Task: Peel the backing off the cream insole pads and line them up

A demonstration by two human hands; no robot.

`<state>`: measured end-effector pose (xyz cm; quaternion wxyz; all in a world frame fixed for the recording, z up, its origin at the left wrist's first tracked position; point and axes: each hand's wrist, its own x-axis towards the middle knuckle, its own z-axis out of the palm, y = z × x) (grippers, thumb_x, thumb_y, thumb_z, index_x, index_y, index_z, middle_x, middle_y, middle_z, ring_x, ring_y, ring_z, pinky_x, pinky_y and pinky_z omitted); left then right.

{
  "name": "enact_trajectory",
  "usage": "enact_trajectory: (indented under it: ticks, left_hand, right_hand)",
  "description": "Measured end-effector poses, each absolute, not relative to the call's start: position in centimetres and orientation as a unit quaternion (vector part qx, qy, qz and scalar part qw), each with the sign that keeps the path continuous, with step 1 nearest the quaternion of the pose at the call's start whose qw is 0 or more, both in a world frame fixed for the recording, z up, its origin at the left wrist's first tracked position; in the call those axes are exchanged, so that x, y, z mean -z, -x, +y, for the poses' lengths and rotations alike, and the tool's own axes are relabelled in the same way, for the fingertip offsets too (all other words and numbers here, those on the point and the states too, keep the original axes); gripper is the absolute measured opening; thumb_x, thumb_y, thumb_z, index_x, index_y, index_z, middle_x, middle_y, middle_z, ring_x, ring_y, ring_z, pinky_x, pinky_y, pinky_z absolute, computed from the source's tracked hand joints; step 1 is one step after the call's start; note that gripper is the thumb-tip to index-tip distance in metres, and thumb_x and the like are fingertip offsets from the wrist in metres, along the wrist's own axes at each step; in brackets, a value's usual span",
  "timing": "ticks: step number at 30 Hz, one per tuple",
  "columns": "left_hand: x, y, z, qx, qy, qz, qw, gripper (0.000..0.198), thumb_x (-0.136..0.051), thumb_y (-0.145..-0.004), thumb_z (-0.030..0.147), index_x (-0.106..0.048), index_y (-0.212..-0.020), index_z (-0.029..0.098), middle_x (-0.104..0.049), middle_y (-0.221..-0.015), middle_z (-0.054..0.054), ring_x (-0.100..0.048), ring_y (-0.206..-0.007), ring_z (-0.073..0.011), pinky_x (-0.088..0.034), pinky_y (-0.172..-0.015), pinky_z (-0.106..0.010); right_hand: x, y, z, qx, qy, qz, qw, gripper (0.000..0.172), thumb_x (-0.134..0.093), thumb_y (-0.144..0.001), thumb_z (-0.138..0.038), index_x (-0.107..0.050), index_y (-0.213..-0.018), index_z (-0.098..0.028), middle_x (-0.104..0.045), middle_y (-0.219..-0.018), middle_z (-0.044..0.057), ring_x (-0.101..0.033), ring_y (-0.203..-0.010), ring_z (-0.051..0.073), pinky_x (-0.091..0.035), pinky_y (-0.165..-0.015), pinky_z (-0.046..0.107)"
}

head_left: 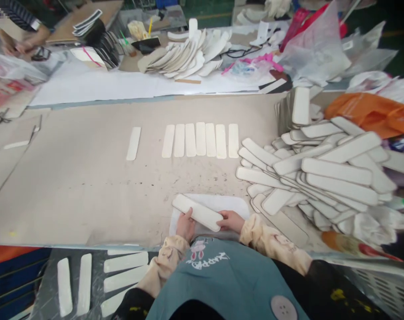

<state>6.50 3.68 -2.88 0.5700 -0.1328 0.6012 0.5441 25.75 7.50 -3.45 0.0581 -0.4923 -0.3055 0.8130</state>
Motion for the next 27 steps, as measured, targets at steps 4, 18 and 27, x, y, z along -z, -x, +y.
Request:
enact_trajectory:
  ticks: [4,18,27]
  left_hand:
    - [1.5,-5.7,6.4,-0.607,0.020,0.606,0.515,0.024,-0.068,-0.066,0.022,-0.060,-0.087,0.017,-0.068,-0.087,-0.005,-0.062,-0.081,-0.0155,-0.047,-0.080,-0.031]
    - [-7.3,-10.1,9.5,-0.486,-0.289,0.576,0.590,0.040,-0.069,-0.065,0.032,-0.058,-0.100,0.016,-0.068,-0.096,-0.006,-0.061,-0.085,-0.0181,-0.048,-0.075,-0.028]
    - [-7.3,-12.1,8.8,-0.444,-0.334,0.629,0.544,0.036,-0.064,-0.068,0.044,-0.059,-0.091,0.016,-0.064,-0.072,-0.001,-0.056,-0.063,-0.0134,-0.045,-0.056,-0.023]
  right_hand:
    - [2.7,-25.4,6.9,-0.769,0.455,-0.441,0.078,0.033,-0.069,-0.059,-0.028,-0.060,-0.089,-0.016,-0.064,-0.077,0.001,-0.060,-0.073,0.018,-0.050,-0.069,0.032]
    - [-8.0,-23.6,15.0,-0.643,0.424,-0.460,0.441,0.040,-0.067,-0.067,-0.026,-0.057,-0.105,-0.020,-0.059,-0.087,0.002,-0.056,-0.080,0.014,-0.048,-0.071,0.028]
    - [-8.2,-24.8,14.3,-0.630,0.440,-0.432,0.473,0.020,-0.059,-0.074,-0.032,-0.057,-0.090,-0.020,-0.057,-0.073,-0.001,-0.052,-0.067,0.013,-0.045,-0.064,0.026]
